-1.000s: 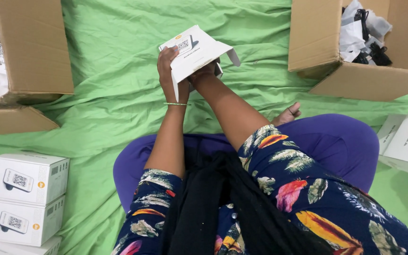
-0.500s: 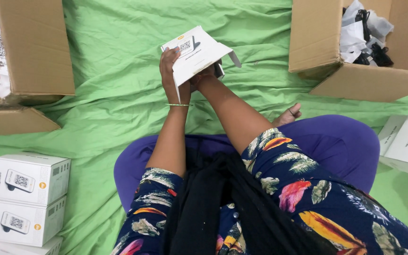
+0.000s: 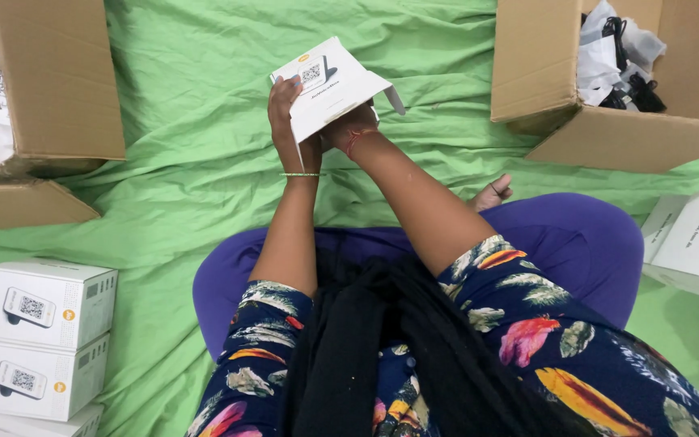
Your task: The person unboxes small electronics or devices from their packaging and sorts them into larger boxes.
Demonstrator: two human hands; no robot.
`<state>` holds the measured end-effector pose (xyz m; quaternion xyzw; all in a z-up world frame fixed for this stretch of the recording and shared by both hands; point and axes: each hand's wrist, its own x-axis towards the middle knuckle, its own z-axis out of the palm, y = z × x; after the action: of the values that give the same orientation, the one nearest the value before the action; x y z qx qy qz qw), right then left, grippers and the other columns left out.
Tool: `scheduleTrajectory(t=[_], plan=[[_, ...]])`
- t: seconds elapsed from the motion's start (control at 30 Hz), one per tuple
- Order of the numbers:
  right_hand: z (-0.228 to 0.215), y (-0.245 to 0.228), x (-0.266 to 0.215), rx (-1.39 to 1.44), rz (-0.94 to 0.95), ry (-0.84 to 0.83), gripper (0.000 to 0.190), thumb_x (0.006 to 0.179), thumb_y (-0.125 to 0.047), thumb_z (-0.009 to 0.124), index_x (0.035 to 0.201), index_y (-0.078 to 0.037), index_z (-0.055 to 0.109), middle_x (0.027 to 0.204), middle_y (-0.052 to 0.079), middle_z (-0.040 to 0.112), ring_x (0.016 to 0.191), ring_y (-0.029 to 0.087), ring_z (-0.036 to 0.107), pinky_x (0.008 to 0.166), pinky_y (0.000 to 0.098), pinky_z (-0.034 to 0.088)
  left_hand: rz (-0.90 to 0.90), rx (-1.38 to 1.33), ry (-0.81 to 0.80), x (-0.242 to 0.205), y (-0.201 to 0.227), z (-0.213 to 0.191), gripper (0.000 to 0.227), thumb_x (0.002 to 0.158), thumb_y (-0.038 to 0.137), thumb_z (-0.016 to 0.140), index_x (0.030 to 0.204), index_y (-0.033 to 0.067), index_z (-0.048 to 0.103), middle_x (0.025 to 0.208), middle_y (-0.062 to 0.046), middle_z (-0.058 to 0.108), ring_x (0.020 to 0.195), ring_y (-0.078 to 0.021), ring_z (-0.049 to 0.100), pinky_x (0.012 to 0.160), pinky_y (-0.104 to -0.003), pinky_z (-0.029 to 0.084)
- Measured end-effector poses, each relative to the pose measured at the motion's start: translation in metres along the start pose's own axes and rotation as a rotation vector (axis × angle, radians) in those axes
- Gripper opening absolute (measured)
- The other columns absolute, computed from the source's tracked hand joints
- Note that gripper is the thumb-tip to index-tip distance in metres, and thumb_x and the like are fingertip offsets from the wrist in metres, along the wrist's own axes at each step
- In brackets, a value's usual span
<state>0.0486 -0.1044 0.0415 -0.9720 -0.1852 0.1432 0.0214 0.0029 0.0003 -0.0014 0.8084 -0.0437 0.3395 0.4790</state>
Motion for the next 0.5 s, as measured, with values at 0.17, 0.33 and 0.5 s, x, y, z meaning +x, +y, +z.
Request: scheduleTrajectory(t=[0.17,0.33,0.5], plan=[[0.005,0.030,-0.009,0.294,-0.193,0.245,0.045,0.096,-0.035,0.058,0.135,-0.013,0.063,0.139,0.015,0.061,0.126,0.033,0.057,0.105,0.0459,0.044,0.085,0.032,-0.080,-0.001,-0.004,-0.013,0.044,0.100,0.007,0.066,0.140,0.0127,0.049,0.147,-0.012,0.055,0.149,-0.0362,0.047,0.127,-0.046,0.039],[-0.057,0.053,-0.060,0.136,-0.485,0.157,0.035,0.097,-0.025,0.057,0.129,-0.015,0.068,0.136,0.014,0.067,0.121,0.034,0.062,0.103,0.0449,0.049,0.131,0.047,-0.346,0.005,0.027,-0.059,0.082,0.088,0.013,0.080,0.154,0.0134,0.031,0.161,-0.022,0.033,0.150,-0.0421,0.036,0.122,-0.048,0.038],[-0.186,0.069,-0.141,0.318,-0.310,-0.595,0.042,0.092,-0.031,0.066,0.130,-0.014,0.061,0.109,0.010,0.077,0.089,0.021,0.075,0.079,0.0347,0.057,-0.114,0.485,-0.673,-0.017,-0.026,-0.102,0.084,0.077,0.009,0.083,0.146,0.0303,0.042,0.164,-0.022,0.033,0.145,-0.0393,0.039,0.113,-0.046,0.041]])
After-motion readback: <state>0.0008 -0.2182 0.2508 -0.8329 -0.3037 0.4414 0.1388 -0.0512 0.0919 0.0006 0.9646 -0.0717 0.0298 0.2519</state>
